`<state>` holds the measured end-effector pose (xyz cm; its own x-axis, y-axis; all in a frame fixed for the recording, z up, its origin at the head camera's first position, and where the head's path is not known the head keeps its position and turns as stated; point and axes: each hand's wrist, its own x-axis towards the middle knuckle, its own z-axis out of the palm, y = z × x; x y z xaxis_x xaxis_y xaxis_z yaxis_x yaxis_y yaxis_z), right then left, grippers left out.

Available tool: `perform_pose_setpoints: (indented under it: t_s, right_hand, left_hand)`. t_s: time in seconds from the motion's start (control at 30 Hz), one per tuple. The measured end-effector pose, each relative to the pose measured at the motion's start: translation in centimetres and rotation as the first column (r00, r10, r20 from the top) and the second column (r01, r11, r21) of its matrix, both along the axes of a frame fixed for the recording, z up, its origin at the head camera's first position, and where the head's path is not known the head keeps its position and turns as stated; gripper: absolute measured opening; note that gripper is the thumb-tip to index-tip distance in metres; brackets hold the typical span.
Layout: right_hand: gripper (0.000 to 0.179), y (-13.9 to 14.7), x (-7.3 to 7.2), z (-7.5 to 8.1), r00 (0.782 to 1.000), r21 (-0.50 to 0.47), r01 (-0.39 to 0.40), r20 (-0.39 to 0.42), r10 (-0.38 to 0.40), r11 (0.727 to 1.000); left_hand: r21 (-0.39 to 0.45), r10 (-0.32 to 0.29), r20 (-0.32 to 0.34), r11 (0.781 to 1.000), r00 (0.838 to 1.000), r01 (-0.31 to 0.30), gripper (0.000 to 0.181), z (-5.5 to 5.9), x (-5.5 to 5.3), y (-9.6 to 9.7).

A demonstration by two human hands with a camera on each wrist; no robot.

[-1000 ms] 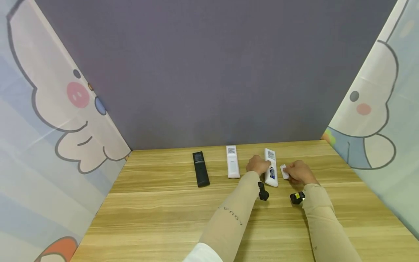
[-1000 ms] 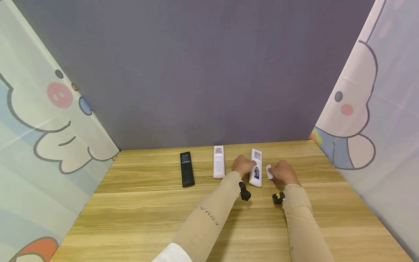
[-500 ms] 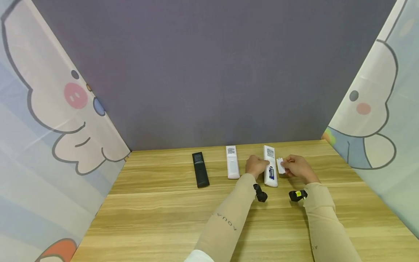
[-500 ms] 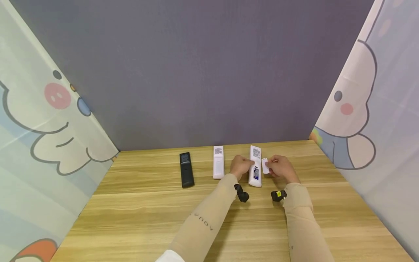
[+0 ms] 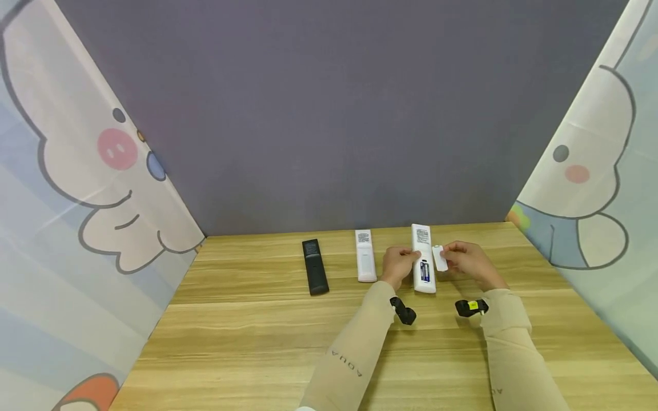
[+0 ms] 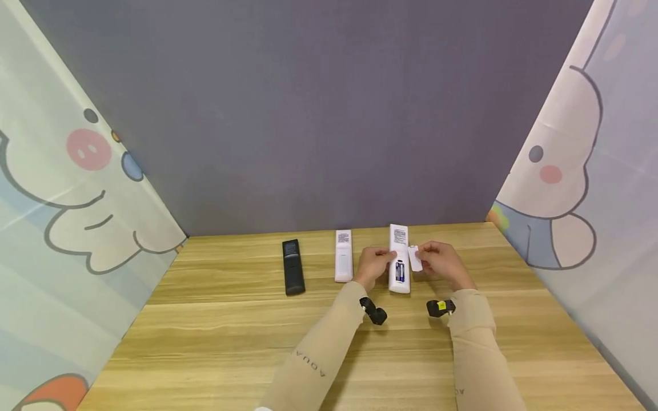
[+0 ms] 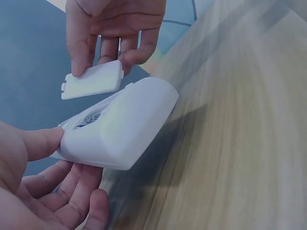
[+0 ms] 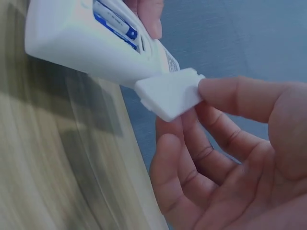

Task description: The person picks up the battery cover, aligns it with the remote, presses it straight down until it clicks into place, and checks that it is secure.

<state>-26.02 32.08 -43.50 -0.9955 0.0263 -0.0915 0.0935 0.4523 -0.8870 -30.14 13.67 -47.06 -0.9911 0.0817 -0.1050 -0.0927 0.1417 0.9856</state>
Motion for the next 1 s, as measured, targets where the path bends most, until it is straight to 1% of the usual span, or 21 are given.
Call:
perform_pose_setpoints:
  t_s: [0.17, 0.3, 0.43, 0.7, 0.9, 1.0]
  right_hand:
    - [0.035, 0.2, 0.0, 0.2, 1.000, -0.022, -0.006, -0.006, 0.006, 1.000]
    - [0.033, 0.4, 0.0, 0.2, 1.000, -0.048, -0.015, -0.028, 0.013, 0.999]
    - [0.030, 0.7, -0.1, 0.1, 0.998, -0.063, -0.041, -0.041, 0.038, 0.997]
    - [0.027, 0.5, 0.1, 0.6, 0.992, -0.083, -0.114, -0.055, 0.110, 0.990]
    - [0.026, 0.4, 0.3, 0.8, 0.987, -0.094, -0.151, -0.066, 0.146, 0.984]
    - [0.027, 0.4, 0.5, 1.1, 0.983, -0.088, -0.176, -0.073, 0.170, 0.980]
  left_hand:
    - [0.051, -0.002, -0.003, 0.999, 1.000, 0.003, 0.016, -0.5, -0.2, -0.2]
    - [0.091, -0.011, -0.010, 0.996, 1.000, 0.012, 0.017, -0.7, -0.2, -0.4]
    - [0.129, -0.014, -0.006, 0.991, 1.000, 0.015, 0.015, -0.7, -0.1, -0.5]
    - [0.133, -0.006, -0.012, 0.991, 1.000, 0.007, 0.017, -0.3, 0.0, -0.7]
    - [0.138, -0.024, -0.014, 0.990, 1.000, 0.026, 0.016, 0.0, 0.3, -1.0]
    - [0.136, -0.018, -0.011, 0.991, 1.000, 0.019, 0.016, 0.0, 0.4, -1.2]
